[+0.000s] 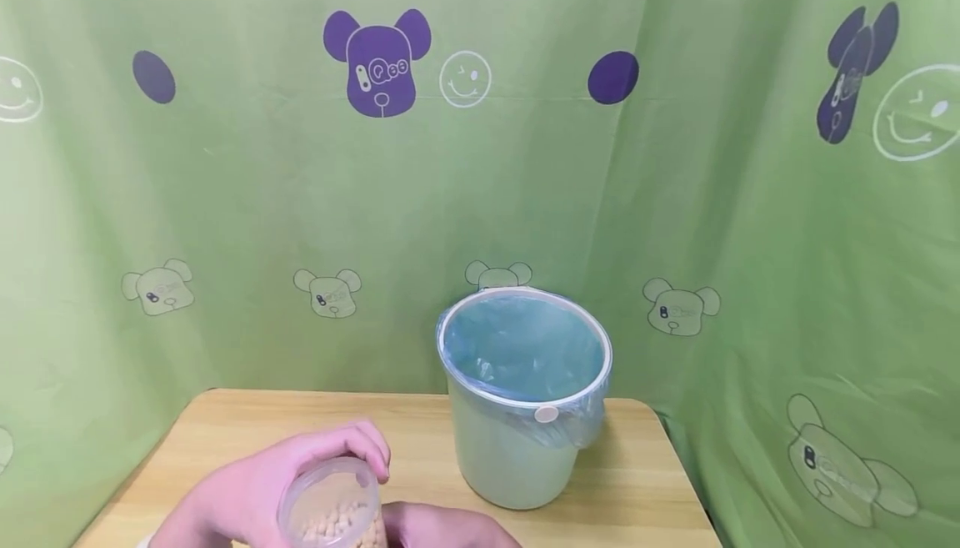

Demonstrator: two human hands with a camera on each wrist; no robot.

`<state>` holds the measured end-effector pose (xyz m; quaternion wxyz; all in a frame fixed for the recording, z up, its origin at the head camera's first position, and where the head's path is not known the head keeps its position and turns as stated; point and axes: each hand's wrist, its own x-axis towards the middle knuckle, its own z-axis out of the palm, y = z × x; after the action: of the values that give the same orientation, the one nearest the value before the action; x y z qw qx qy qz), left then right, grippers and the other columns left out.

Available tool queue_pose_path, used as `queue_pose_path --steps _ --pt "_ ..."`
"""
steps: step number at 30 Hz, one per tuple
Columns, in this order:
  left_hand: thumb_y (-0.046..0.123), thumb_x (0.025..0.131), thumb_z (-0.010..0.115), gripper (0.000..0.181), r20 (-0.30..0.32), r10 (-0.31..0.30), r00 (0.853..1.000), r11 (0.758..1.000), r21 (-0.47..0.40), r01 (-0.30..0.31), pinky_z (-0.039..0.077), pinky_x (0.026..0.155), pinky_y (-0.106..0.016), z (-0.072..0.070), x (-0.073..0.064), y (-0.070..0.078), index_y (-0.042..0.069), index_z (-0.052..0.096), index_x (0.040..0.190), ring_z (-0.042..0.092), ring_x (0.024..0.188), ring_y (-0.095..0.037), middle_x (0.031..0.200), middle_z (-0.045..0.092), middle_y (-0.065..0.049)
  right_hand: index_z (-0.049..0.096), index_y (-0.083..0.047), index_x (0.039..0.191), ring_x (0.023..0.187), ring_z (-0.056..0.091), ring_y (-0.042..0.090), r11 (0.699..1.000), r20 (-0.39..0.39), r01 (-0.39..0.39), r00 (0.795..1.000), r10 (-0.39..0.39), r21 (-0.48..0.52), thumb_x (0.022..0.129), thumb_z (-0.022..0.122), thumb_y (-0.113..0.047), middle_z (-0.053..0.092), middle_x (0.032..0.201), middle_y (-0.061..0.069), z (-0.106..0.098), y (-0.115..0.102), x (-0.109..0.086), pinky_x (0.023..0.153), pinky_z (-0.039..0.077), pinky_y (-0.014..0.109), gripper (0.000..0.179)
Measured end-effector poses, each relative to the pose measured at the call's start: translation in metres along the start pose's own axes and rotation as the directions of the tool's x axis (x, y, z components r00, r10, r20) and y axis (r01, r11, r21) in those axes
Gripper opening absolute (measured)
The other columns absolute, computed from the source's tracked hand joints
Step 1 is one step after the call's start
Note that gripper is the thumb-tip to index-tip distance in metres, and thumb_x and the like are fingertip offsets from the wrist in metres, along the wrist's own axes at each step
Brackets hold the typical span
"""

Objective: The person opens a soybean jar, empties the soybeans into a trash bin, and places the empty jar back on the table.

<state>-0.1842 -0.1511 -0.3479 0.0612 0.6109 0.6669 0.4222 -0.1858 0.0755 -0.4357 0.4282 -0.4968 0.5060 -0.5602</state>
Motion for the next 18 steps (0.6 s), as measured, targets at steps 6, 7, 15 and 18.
queue_pose_path --steps 6,7,15,18 --pt "0.022 0.079 0.078 0.067 0.062 -0.015 0.998 1.000 -0.005 0.015 0.048 0.108 -0.028 0.008 0.010 0.012 0.014 0.049 0.139 0.053 0.125 -0.012 0.132 0.053 -0.003 0.041 0.018 0.127 0.111 0.050 0.005 0.935 0.191 0.198 0.971 -0.145 -0.294 0.101 0.042 -0.001 0.048 0.112 0.031 -0.009 -0.006 -0.009 0.108 0.051 0.026 0.032" --pt "0.022 0.080 0.078 0.067 0.062 -0.021 0.998 1.000 -0.011 0.022 0.048 0.108 -0.028 0.008 0.011 0.013 0.015 0.048 0.139 0.053 0.125 -0.012 0.132 0.053 -0.003 0.041 0.017 0.128 0.111 0.050 0.005 0.935 0.183 0.192 0.973 -0.141 -0.299 0.101 0.043 -0.001 0.048 0.113 0.031 -0.009 -0.005 -0.010 0.109 0.050 0.027 0.032" --pt "0.017 0.078 0.081 0.066 0.012 0.030 0.999 0.995 -0.091 -0.029 0.049 0.104 -0.032 0.012 0.012 0.000 0.008 0.051 0.136 0.050 0.119 -0.019 0.115 0.048 -0.011 0.046 -0.003 0.140 0.116 0.054 -0.002 0.990 -0.022 0.027 0.999 -0.030 -0.141 0.102 0.052 -0.013 0.052 0.127 0.032 -0.005 0.001 -0.013 0.112 0.048 0.028 0.040" --pt "0.016 0.079 0.082 0.064 -0.034 0.005 0.999 0.994 -0.107 -0.008 0.048 0.106 -0.031 0.017 0.010 -0.005 0.009 0.051 0.135 0.050 0.120 -0.018 0.116 0.049 -0.010 0.048 -0.004 0.141 0.117 0.055 0.001 0.994 -0.036 0.030 0.999 -0.034 -0.104 0.100 0.056 -0.014 0.053 0.130 0.033 -0.007 0.004 -0.016 0.114 0.047 0.032 0.043"
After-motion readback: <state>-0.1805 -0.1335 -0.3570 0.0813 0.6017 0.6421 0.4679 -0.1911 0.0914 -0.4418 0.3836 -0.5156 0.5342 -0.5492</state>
